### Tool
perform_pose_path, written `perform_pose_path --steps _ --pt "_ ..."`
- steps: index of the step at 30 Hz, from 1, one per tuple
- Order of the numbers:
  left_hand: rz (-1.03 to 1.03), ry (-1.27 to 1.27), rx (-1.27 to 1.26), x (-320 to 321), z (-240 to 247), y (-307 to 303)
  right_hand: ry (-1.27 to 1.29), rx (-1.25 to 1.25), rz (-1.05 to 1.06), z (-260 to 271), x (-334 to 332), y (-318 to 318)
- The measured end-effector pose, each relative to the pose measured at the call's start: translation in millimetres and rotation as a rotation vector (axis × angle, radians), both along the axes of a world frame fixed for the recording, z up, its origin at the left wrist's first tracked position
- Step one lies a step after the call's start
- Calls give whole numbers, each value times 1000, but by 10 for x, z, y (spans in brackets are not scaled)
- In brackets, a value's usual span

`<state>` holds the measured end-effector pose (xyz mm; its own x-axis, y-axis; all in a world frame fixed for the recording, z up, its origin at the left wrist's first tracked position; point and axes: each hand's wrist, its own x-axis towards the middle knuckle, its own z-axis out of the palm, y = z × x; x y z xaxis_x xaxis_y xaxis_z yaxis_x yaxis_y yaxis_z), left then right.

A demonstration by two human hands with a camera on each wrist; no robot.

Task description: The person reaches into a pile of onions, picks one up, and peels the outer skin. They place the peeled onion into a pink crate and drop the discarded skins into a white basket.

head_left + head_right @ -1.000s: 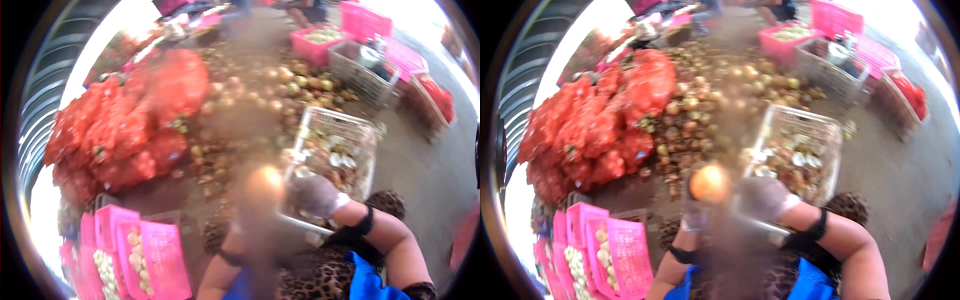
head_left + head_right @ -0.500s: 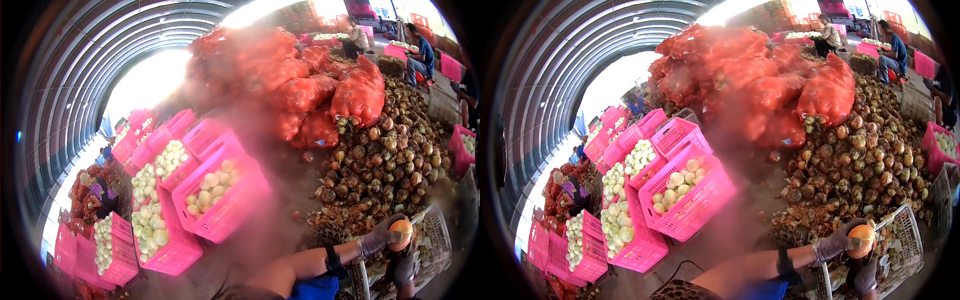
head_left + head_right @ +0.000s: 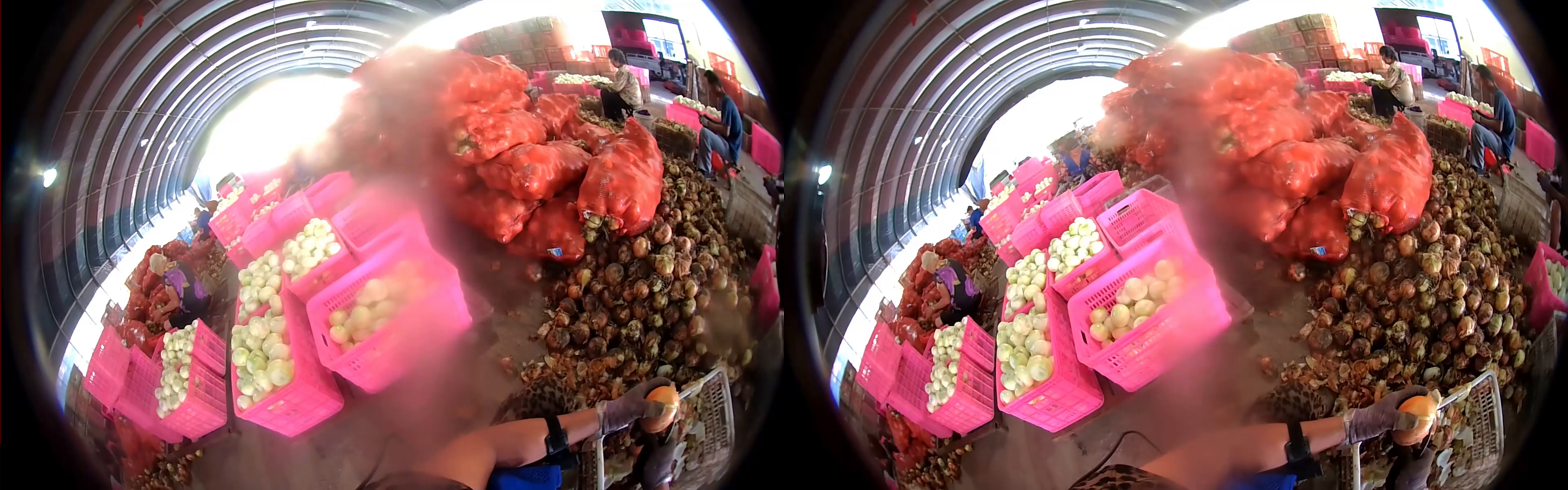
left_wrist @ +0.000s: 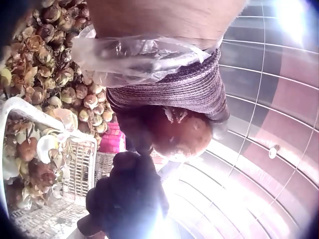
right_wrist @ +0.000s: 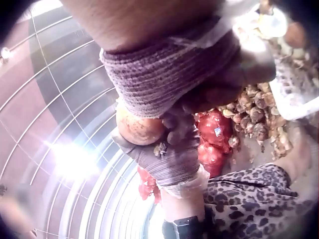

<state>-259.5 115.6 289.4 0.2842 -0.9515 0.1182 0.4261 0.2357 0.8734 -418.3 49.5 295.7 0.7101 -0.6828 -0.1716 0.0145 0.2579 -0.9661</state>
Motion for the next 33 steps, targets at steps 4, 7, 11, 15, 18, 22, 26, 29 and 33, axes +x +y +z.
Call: perform_pose_path --steps 4,7,11,15,18,22,26,29,33 --pt "32 30 -38 -28 17 70 62 -55 71 -130 -76 -59" --pt "80 -30 5 -25 34 189 219 -231 194 -171 -143 -99" --pt "57 -32 76 58 -141 359 390 -269 283 -149 -174 -79" --pt "6 34 162 69 197 737 313 -512 266 -177 -131 20" --pt "94 54 158 123 452 1069 260 -418 376 -88 -130 112" --pt "130 25 -7 68 1171 1697 263 -617 473 -200 -157 43" --pt "50 198 -153 169 973 2029 364 -714 477 29 -231 93" --pt "17 384 -213 192 853 2104 389 -727 459 45 -271 98" --pt "-37 429 -233 193 821 2078 347 -784 476 46 -302 96"
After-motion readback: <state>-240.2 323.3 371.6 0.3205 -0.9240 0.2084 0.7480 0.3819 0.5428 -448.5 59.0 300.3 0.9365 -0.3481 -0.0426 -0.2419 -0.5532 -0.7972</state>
